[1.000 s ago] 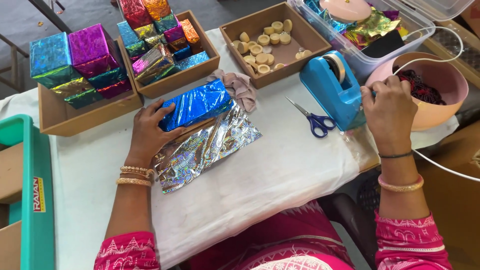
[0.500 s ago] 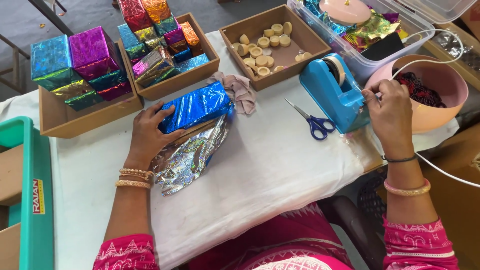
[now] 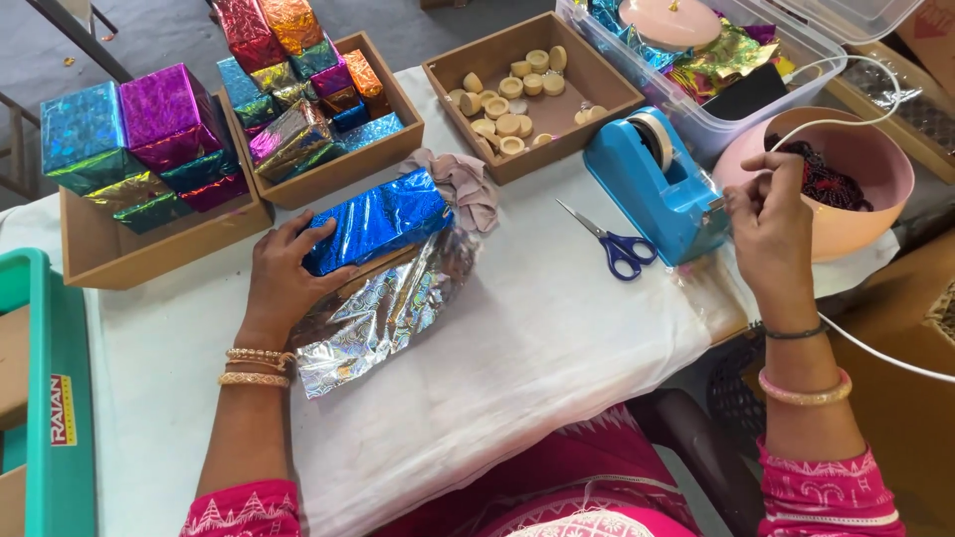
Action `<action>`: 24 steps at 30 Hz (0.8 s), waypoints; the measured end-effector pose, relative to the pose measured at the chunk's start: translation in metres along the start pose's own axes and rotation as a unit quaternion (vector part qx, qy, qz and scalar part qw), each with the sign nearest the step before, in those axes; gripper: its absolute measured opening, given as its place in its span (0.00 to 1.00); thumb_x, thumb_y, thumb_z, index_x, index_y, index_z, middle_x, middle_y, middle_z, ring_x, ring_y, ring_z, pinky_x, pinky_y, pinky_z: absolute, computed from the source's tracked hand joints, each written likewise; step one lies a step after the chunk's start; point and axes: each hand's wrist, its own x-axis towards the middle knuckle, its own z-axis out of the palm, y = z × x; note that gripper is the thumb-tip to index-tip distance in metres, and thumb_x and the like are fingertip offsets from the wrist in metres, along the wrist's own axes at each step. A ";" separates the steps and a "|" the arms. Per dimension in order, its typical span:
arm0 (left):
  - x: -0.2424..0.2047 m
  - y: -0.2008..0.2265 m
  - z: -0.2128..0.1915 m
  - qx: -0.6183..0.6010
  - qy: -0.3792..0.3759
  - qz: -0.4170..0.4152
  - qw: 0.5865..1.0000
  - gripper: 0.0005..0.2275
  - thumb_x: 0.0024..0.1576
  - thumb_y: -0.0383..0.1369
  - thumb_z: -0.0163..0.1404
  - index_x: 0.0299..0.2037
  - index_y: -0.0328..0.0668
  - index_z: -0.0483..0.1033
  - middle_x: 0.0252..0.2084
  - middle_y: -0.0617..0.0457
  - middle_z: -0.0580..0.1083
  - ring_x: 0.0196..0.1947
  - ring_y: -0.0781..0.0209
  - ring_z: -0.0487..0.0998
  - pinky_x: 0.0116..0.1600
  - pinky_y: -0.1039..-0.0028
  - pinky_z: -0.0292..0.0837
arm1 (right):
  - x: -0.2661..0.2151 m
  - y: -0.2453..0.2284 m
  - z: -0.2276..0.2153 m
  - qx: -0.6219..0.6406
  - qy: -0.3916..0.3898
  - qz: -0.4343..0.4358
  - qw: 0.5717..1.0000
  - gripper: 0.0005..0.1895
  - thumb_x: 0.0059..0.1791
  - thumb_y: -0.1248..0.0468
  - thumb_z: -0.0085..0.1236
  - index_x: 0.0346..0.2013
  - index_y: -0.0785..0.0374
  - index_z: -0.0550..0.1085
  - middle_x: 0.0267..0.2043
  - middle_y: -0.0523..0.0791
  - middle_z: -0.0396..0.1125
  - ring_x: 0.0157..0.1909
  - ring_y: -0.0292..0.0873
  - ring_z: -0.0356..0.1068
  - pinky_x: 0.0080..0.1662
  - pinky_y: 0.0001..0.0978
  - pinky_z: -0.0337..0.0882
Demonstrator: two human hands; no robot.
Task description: Wrapping small rectangular gift boxes with shiny decorative paper and securing them with tape.
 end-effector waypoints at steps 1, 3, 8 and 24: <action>0.000 -0.001 0.000 -0.001 0.000 0.001 1.000 0.31 0.41 0.44 0.69 0.57 0.48 0.79 0.62 0.44 0.73 0.60 0.41 0.72 0.66 0.53 0.64 | -0.003 0.000 0.000 -0.001 0.001 0.001 1.000 0.14 0.59 0.73 0.55 0.57 0.68 0.63 0.35 0.46 0.64 0.36 0.38 0.66 0.41 0.31 0.67; 0.000 -0.002 0.001 0.008 -0.004 -0.003 1.000 0.30 0.42 0.45 0.69 0.57 0.49 0.79 0.62 0.44 0.73 0.60 0.41 0.72 0.65 0.54 0.65 | -0.010 0.000 0.001 0.005 0.006 0.003 1.000 0.14 0.60 0.74 0.53 0.57 0.67 0.62 0.37 0.46 0.63 0.37 0.36 0.66 0.41 0.29 0.68; -0.001 -0.003 0.003 0.007 0.005 0.003 1.000 0.30 0.41 0.45 0.69 0.57 0.49 0.79 0.62 0.44 0.73 0.60 0.41 0.72 0.66 0.54 0.65 | -0.021 0.005 0.008 0.050 0.015 0.040 0.998 0.11 0.60 0.74 0.51 0.55 0.67 0.61 0.37 0.45 0.64 0.37 0.35 0.67 0.37 0.28 0.71; -0.003 -0.004 0.004 -0.022 0.001 -0.008 1.000 0.31 0.43 0.45 0.69 0.58 0.48 0.79 0.63 0.43 0.72 0.60 0.42 0.71 0.68 0.54 0.60 | -0.080 0.053 0.046 0.055 0.109 -0.016 0.992 0.08 0.64 0.76 0.51 0.56 0.68 0.62 0.43 0.46 0.62 0.44 0.38 0.66 0.52 0.29 0.70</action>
